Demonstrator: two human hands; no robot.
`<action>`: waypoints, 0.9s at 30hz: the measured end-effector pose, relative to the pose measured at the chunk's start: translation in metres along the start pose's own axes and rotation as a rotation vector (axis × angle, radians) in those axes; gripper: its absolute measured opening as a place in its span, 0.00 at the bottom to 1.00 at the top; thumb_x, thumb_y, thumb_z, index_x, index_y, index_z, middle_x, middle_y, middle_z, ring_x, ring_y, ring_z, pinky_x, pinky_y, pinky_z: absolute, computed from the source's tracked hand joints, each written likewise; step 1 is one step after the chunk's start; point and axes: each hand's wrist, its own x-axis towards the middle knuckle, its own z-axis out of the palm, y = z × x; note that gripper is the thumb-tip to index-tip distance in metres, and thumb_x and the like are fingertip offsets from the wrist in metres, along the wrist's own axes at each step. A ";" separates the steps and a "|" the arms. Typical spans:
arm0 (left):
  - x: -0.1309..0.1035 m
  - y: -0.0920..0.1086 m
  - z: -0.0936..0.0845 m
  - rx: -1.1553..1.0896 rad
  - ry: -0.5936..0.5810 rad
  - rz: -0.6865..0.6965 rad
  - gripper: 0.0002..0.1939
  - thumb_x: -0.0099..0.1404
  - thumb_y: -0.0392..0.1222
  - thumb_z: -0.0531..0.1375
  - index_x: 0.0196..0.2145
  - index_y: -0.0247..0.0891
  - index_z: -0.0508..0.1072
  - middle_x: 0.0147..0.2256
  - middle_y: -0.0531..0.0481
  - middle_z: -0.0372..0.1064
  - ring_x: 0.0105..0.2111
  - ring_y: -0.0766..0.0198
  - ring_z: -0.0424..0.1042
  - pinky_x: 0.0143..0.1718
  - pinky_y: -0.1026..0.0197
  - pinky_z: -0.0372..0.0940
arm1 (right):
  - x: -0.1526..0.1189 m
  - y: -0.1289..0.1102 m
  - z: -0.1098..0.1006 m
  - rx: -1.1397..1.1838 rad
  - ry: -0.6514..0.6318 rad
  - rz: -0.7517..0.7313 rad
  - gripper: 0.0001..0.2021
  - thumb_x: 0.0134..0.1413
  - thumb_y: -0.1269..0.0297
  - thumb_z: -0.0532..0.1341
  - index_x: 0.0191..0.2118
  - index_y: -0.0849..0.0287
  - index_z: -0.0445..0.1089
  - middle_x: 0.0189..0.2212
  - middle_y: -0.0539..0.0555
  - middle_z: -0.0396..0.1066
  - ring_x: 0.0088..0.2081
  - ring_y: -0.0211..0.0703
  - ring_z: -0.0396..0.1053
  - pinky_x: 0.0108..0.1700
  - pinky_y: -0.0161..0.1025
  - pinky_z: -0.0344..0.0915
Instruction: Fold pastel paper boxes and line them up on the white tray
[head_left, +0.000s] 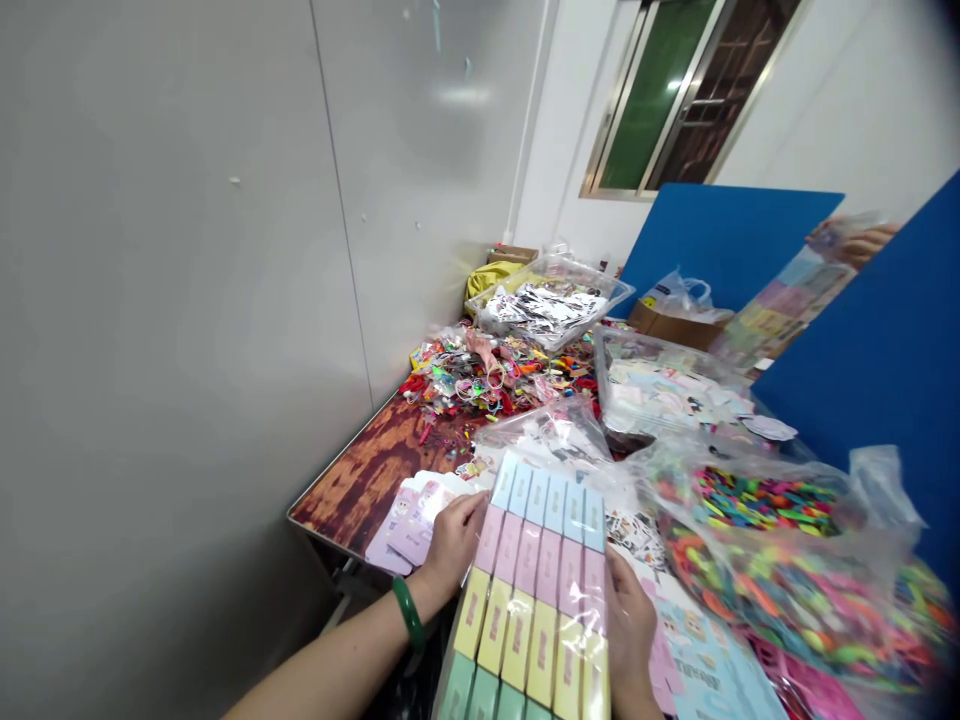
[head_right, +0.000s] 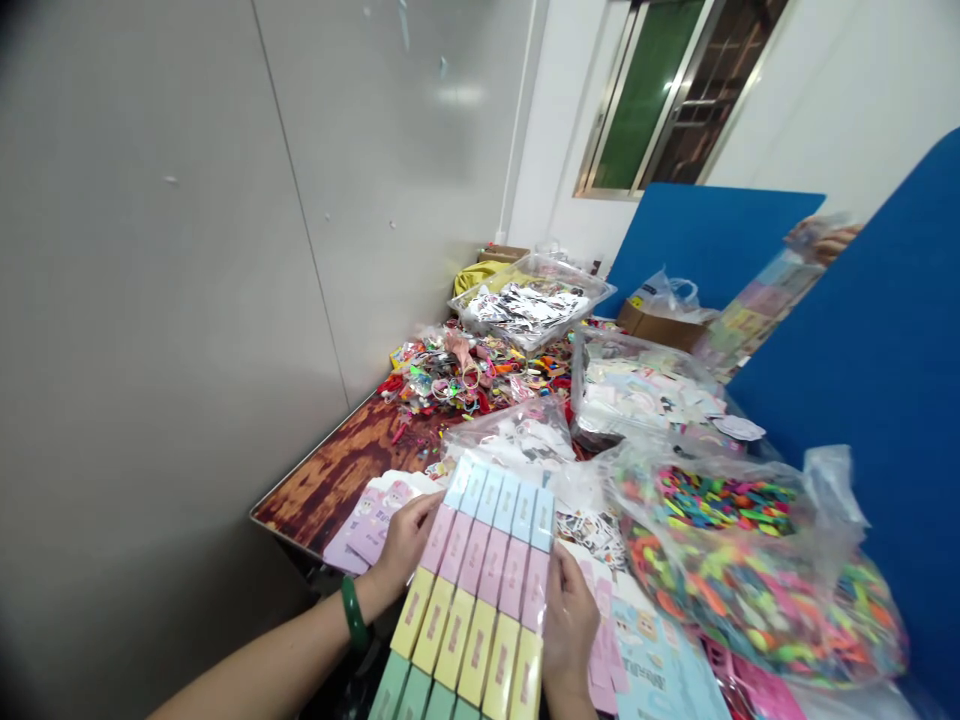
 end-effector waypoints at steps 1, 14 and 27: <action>0.001 0.000 0.001 0.010 0.012 -0.012 0.15 0.66 0.42 0.52 0.44 0.37 0.75 0.43 0.43 0.74 0.44 0.57 0.72 0.47 0.56 0.66 | -0.003 -0.001 -0.001 -0.025 -0.011 0.018 0.26 0.47 0.44 0.57 0.43 0.61 0.73 0.41 0.57 0.75 0.41 0.56 0.70 0.38 0.42 0.65; 0.019 -0.013 0.005 0.191 -0.027 -0.029 0.10 0.62 0.37 0.52 0.31 0.36 0.72 0.33 0.45 0.72 0.35 0.59 0.70 0.38 0.59 0.63 | -0.001 -0.013 -0.002 -0.129 -0.094 0.003 0.20 0.48 0.49 0.55 0.41 0.58 0.71 0.37 0.56 0.74 0.36 0.51 0.69 0.34 0.39 0.63; -0.046 0.011 -0.023 0.324 -0.221 -0.058 0.11 0.67 0.40 0.48 0.29 0.39 0.66 0.28 0.49 0.71 0.28 0.61 0.69 0.27 0.64 0.58 | -0.048 -0.006 -0.022 -0.103 -0.047 0.018 0.19 0.44 0.45 0.58 0.32 0.55 0.72 0.30 0.51 0.74 0.33 0.53 0.71 0.31 0.38 0.65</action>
